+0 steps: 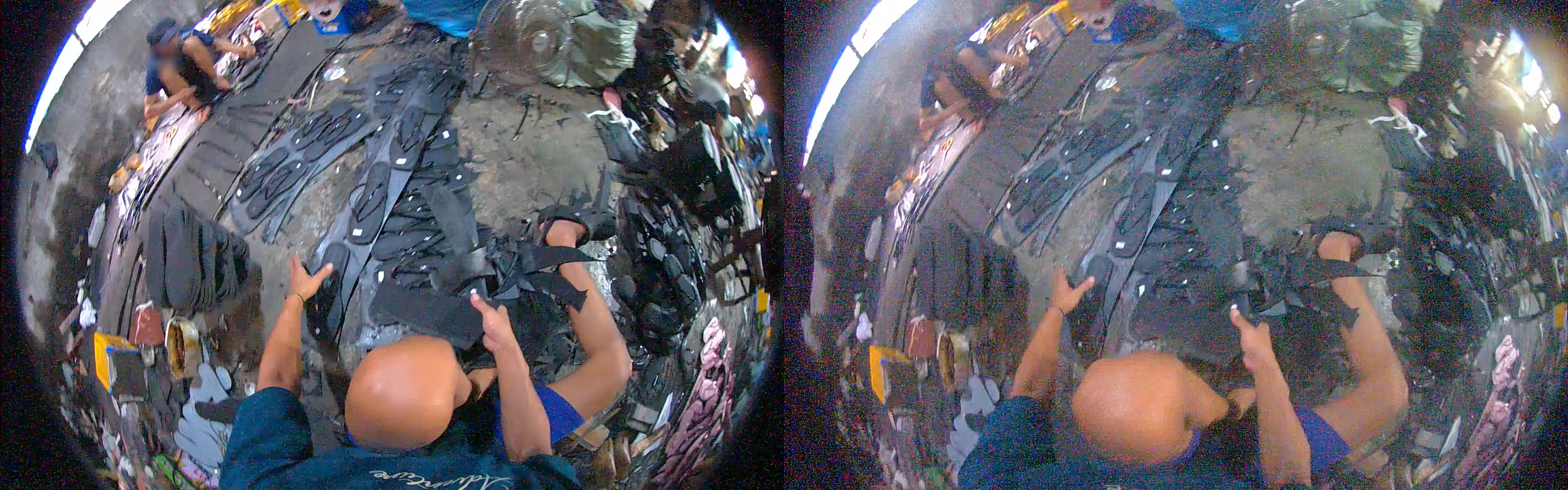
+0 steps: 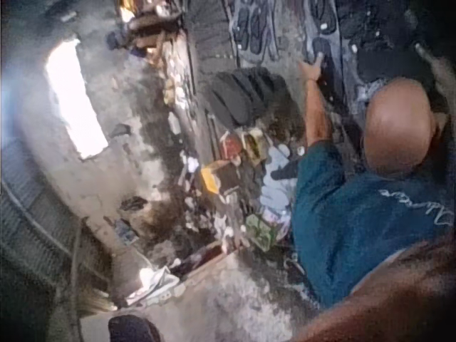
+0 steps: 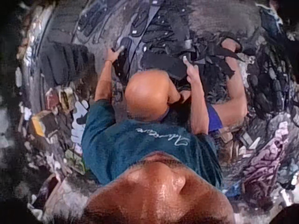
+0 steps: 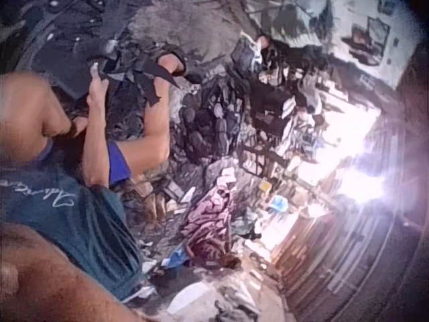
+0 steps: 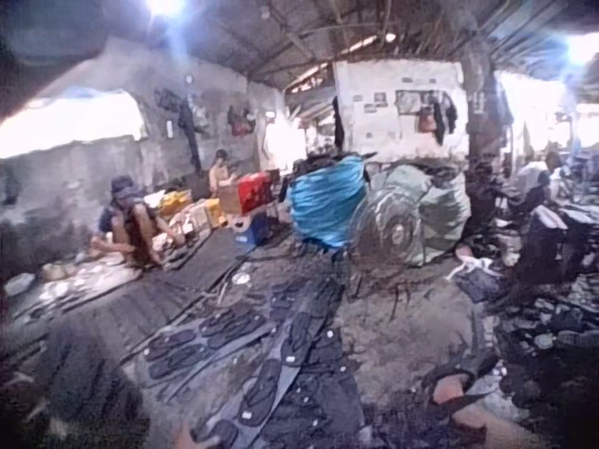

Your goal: The person sits on the floor and uses a knife to trim excess material from the edges of black flip-flops. They handle each flip-flop individually, scraping and cutting along the perimeter, then place trimmed pieces aside.

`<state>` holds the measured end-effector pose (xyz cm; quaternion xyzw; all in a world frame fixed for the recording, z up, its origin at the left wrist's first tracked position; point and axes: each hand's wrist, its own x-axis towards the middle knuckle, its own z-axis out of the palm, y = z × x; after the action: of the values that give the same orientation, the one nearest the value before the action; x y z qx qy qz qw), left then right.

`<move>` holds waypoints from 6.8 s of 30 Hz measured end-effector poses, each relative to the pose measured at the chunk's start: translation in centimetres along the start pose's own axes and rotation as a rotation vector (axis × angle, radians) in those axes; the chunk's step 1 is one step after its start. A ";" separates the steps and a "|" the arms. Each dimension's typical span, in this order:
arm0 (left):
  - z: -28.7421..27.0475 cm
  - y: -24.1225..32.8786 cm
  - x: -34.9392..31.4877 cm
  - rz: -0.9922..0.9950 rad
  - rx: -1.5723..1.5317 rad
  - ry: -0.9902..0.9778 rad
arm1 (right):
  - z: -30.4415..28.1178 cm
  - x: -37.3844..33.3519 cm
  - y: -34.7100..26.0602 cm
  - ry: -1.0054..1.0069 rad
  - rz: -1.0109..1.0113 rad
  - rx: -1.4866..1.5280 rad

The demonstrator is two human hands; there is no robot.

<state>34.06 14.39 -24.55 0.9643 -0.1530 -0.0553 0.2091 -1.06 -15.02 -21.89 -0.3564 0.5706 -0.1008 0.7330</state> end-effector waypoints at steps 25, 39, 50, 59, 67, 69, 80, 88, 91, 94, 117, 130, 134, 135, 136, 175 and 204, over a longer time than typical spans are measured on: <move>-12.1 -17.2 -23.1 -0.041 0.087 -0.016 | 1.7 -1.6 -5.0 -0.144 -0.223 -0.101; -18.5 25.5 -24.0 1.099 -0.419 0.114 | 12.3 -29.0 -37.8 -0.458 -1.110 -0.415; -17.4 38.4 -11.9 1.140 0.092 0.657 | -2.8 -49.3 -34.6 0.008 -1.121 -0.638; -23.3 57.2 -11.3 1.325 0.066 0.792 | -15.9 -58.5 -30.9 0.541 -1.073 -0.565; -22.9 69.2 -13.6 1.630 -0.486 0.290 | -21.9 -56.6 -34.0 0.557 -1.069 -0.334; -18.0 64.2 -20.0 1.561 -1.004 0.003 | -23.7 -54.7 -33.4 0.560 -1.005 -0.283; 6.7 36.9 -18.3 1.253 -0.699 -0.984 | -31.3 -15.9 -7.1 0.287 -0.263 0.127; 5.4 37.2 -24.7 1.678 -0.468 -0.882 | -48.0 -25.6 -5.6 1.867 -0.169 -1.270; 5.6 37.6 -22.7 1.426 -0.658 -1.109 | -36.2 -26.6 -10.5 1.157 -1.048 -1.040; 0.6 41.7 -22.0 1.286 -0.715 -0.955 | -24.8 -27.7 -9.5 0.689 -1.201 -1.308; 9.9 42.2 -13.3 0.454 -0.431 -0.635 | -24.0 -2.5 -18.6 1.193 -1.376 -0.533; -5.2 50.5 -11.2 0.182 -0.619 -1.251 | -23.4 -14.3 -13.7 0.411 -0.887 -0.207; 0.2 34.6 -17.7 0.856 -0.573 -1.170 | -26.9 -7.4 -12.0 0.390 -0.590 -0.448; 3.2 33.5 -19.0 0.898 -0.563 -0.956 | -28.2 -4.6 -10.6 0.518 -0.505 -0.441; 3.7 36.3 -20.5 0.601 -0.667 -0.946 | -29.4 -2.9 -9.8 0.631 -0.495 -0.464; 19.0 48.6 -6.4 0.452 -0.420 -0.572 | -23.4 -0.2 -8.1 0.562 -0.567 -0.430; 22.2 46.2 -36.5 1.698 0.081 -0.990 | -27.9 -22.9 31.4 1.439 -0.113 -0.785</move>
<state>-16.91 -22.57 -23.63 0.4083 -0.8671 -0.2791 0.0584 -42.05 9.05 -27.03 -0.4633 0.8759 -0.1346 0.0036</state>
